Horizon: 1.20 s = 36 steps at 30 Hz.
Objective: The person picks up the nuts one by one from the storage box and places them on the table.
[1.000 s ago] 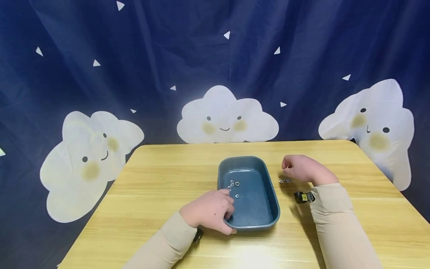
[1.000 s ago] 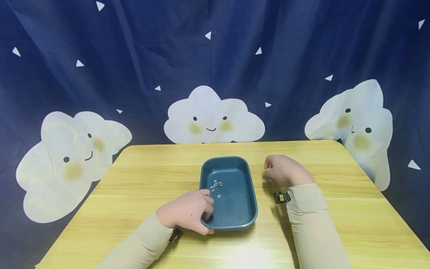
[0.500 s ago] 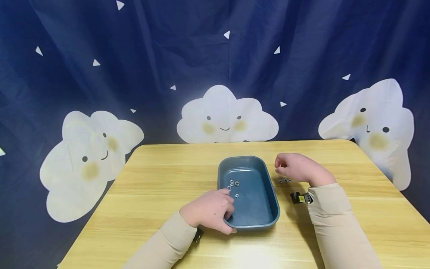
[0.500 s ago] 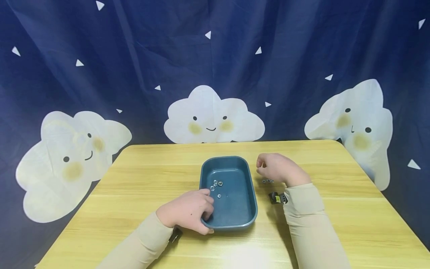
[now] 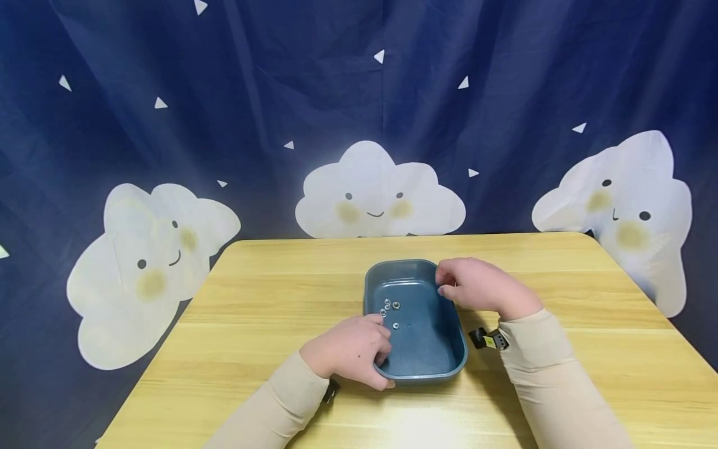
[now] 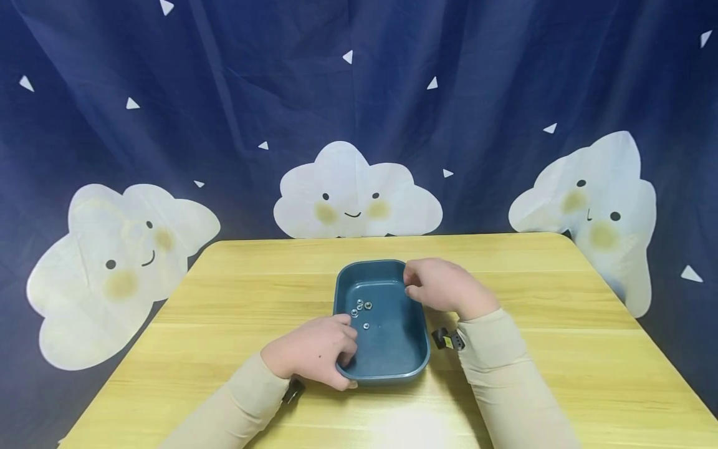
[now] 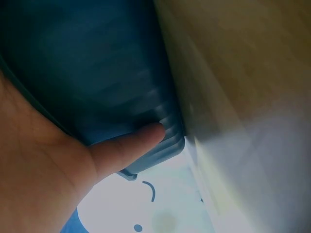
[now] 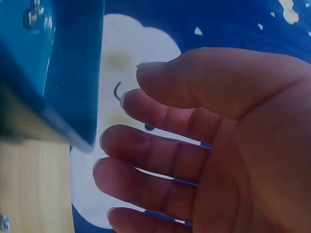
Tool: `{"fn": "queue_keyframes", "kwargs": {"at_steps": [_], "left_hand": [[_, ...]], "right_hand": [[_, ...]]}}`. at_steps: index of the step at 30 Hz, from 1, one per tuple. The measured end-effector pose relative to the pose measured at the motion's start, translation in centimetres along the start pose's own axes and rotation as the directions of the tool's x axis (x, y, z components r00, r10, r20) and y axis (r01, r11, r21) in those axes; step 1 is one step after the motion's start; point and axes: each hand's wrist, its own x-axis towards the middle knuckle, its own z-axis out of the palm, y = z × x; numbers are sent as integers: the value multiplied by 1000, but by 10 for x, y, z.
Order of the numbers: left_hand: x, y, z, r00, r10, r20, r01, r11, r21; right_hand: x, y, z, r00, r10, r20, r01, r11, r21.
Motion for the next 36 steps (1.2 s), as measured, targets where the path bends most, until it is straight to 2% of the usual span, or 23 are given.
{"fn": "queue_keyframes", "kwargs": {"at_steps": [7, 12, 21, 28, 36], "left_hand": [[1, -1, 1, 1000, -16, 11, 16, 1000, -21], [1, -1, 1, 1000, -8, 14, 8, 1000, -24], [1, -1, 0, 1000, -2, 8, 2, 1000, -17], [0, 0, -1, 1000, -5, 4, 6, 1000, -22], [0, 0, -2, 1000, 11, -14, -11, 1000, -5]], "right_hand": [[7, -16, 9, 1000, -5, 30, 6, 999, -32], [11, -24, 17, 999, -29, 43, 31, 999, -44], [13, -33, 21, 997, -79, 4, 79, 996, -45], [19, -39, 28, 995, -99, 12, 99, 994, -54], [25, -43, 46, 995, -98, 32, 100, 991, -86]]}}
